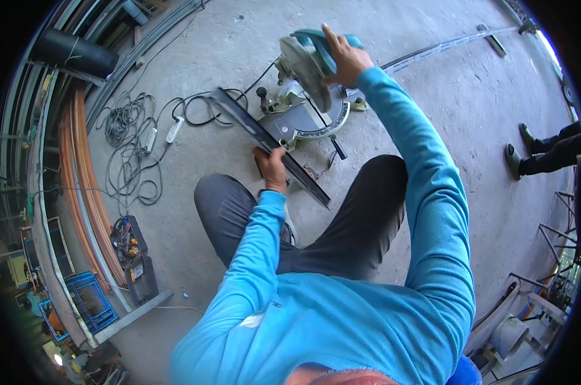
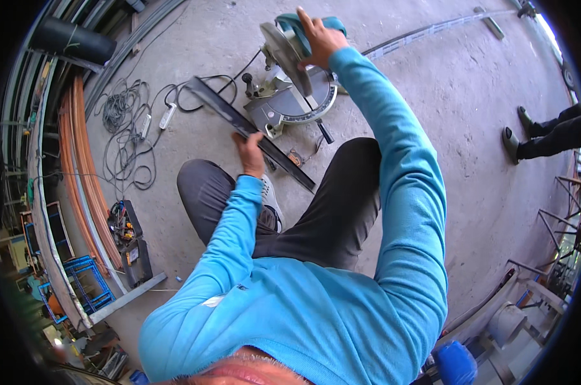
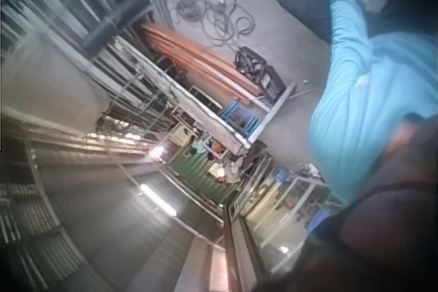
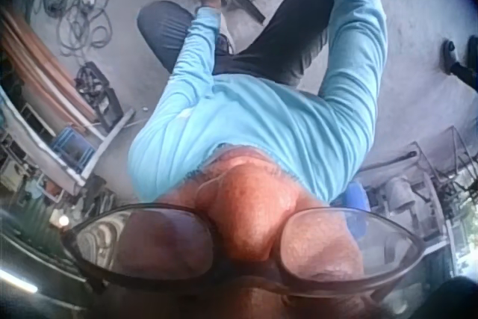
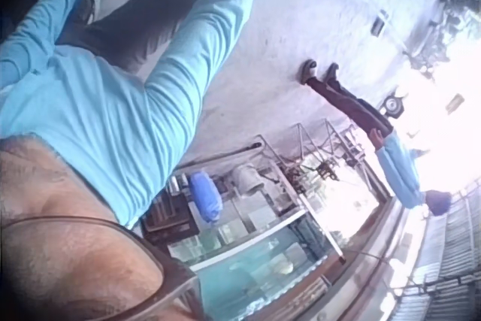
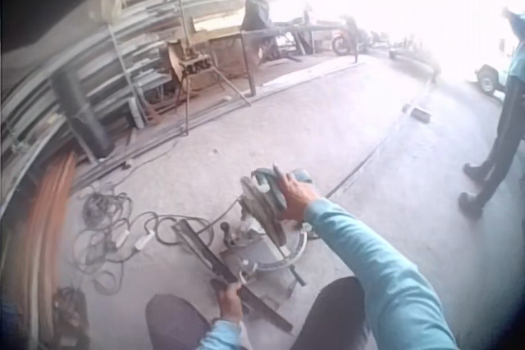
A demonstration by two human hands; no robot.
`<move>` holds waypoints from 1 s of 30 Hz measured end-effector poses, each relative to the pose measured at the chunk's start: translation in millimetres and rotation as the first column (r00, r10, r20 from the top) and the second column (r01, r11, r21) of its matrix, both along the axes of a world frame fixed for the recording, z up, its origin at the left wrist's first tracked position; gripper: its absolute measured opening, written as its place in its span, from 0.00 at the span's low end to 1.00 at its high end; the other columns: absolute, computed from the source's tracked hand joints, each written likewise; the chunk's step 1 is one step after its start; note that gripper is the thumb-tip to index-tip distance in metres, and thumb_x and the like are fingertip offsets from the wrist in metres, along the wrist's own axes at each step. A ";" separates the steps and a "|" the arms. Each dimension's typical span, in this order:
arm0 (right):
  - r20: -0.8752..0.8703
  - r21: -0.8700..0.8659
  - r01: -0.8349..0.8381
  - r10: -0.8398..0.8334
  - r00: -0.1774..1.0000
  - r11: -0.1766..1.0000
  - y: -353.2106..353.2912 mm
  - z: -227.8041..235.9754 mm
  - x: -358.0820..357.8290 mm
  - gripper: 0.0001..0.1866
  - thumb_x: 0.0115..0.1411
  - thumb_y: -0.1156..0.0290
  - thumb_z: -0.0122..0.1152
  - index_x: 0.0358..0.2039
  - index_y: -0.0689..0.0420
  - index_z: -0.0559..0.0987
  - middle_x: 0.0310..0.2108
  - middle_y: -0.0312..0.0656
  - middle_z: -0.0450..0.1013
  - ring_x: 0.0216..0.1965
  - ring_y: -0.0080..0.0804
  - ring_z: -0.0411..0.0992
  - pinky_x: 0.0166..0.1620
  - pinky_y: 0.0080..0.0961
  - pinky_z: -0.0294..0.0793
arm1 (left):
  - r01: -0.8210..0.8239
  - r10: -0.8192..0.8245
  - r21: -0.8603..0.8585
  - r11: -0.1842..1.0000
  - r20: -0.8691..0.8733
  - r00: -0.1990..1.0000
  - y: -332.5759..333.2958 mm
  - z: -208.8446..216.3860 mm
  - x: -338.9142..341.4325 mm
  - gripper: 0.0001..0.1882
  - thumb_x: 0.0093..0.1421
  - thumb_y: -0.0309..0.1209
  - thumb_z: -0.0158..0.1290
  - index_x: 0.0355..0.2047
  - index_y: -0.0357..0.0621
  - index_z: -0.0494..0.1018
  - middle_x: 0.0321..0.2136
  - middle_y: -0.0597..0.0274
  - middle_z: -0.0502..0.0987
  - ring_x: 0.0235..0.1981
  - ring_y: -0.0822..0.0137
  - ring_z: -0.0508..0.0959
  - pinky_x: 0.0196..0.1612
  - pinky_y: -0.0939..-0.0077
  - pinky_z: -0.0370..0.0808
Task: Measuring, cutting, and assembling aluminum window frame components using a miter saw and manual assembly.
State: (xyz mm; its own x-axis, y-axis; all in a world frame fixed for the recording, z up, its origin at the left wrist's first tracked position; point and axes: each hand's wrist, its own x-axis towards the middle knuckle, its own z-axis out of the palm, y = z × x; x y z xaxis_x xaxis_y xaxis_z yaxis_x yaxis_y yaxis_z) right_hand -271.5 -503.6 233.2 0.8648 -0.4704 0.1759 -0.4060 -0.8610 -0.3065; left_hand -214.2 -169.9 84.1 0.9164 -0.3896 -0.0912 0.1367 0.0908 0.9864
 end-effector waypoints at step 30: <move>0.038 0.258 -0.064 0.057 0.998 0.964 -57.5 59.4 106.3 0.60 0.48 0.48 0.82 0.76 0.53 0.59 0.63 0.49 0.76 0.62 0.51 0.75 0.63 0.39 0.75 | 0.434 -0.432 -0.197 0.879 -0.714 0.552 -97.4 -221.6 -174.4 0.45 0.73 0.64 0.45 0.73 0.39 0.55 0.68 0.51 0.66 0.67 0.57 0.66 0.71 0.63 0.62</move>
State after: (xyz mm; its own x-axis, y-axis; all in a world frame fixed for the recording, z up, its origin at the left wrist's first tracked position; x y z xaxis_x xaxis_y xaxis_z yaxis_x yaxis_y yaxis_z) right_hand -165.2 -561.2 292.5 0.8892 -0.4502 0.0810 -0.3429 -0.7732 -0.5334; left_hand -388.6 -267.3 -137.5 0.2717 -0.7199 -0.6387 0.8176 -0.1774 0.5478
